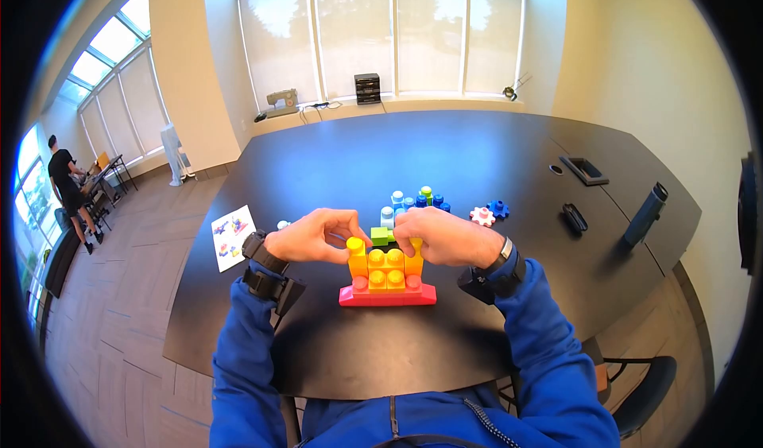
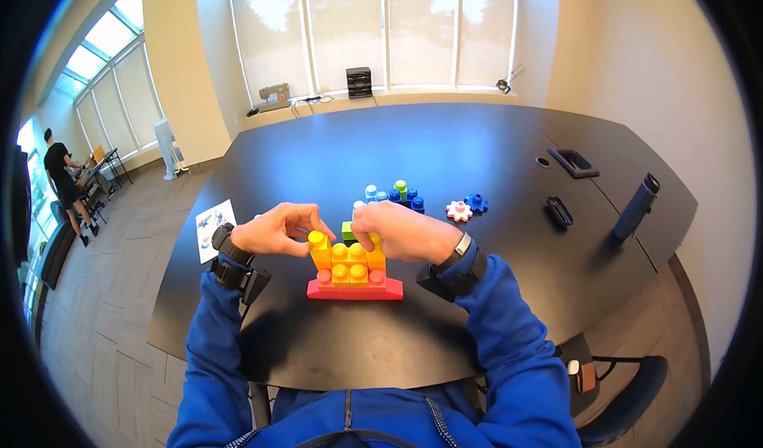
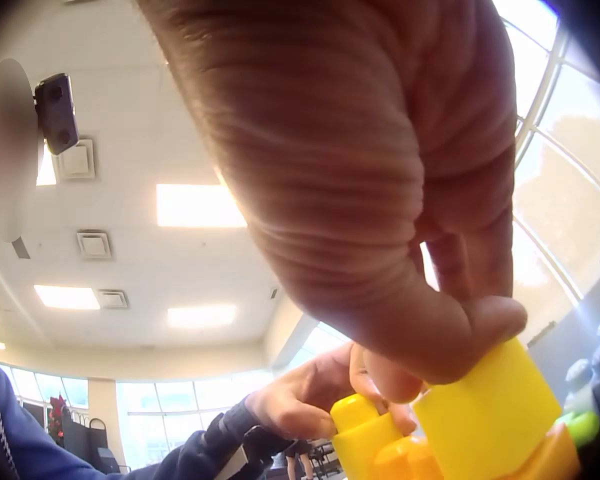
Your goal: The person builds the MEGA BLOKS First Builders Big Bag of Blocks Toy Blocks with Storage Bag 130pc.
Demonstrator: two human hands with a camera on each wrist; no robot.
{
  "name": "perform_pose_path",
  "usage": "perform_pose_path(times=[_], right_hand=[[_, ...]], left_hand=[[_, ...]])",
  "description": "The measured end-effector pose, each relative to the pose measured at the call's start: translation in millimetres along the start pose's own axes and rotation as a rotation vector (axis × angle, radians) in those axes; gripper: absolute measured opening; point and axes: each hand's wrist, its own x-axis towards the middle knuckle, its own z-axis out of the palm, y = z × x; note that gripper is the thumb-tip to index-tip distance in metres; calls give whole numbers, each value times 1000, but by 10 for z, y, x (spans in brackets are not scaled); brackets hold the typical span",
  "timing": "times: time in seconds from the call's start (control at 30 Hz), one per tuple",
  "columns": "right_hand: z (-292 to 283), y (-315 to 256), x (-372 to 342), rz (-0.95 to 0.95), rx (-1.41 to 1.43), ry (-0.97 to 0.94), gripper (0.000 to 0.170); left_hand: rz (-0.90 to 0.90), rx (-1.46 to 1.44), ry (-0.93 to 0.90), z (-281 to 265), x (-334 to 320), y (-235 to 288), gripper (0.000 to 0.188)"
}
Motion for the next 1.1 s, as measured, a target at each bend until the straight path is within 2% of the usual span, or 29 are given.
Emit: perform_pose_path(times=[0.07,0.17,0.23,0.27,0.33,0.37,0.4,0.47,0.53,0.6,0.63,0.7,0.73,0.83,0.97,1.03,1.07,1.1], right_hand=[[3,-6,-17,12,7,1,23],[-37,8,-26,9,8,-17,23],[-94,15,-57,2,113,-29,31],[-148,35,-91,5,110,-21,31],[-328,109,-192,99,207,99,43],[-463,148,-240,104,118,147,41],[-533,198,-282,107,116,148,41],[-626,293,-393,324,202,293,36],[-437,779,-456,283,139,336,33],[-311,1001,-451,442,68,314,44],[-210,1117,-445,435,66,309,44],[49,1321,-462,458,-1,318,65],[156,1436,-455,453,-6,318,65],[429,1696,-418,439,-82,258,89],[515,1760,-412,361,1,225,79],[424,1773,-435,482,-55,130,67],[384,1764,-465,482,-55,128,67],[335,1752,-501,465,-67,79,62]], left_hand=[[4,6,2,1,-1,-23,23],[32,26,-19,17,1,-19,34],[-68,80,0,86,-47,54,64],[-66,87,-6,111,-60,45,64],[-107,125,-12,192,-141,-19,102],[-93,105,-3,240,-205,-62,114],[-91,105,-6,312,-258,-135,114],[-3,117,62,471,-334,-358,119],[36,140,129,571,-337,-556,113],[-38,251,134,615,-321,-611,100],[28,301,167,634,-310,-618,90],[21,282,170,648,-309,-640,90],[12,261,166,650,-305,-649,91],[2,275,166,636,-299,-653,96],[7,261,158,623,-351,-538,110],[37,217,167,586,-363,-633,112],[68,175,178,553,-381,-686,113],[48,130,176,508,-408,-727,101]])
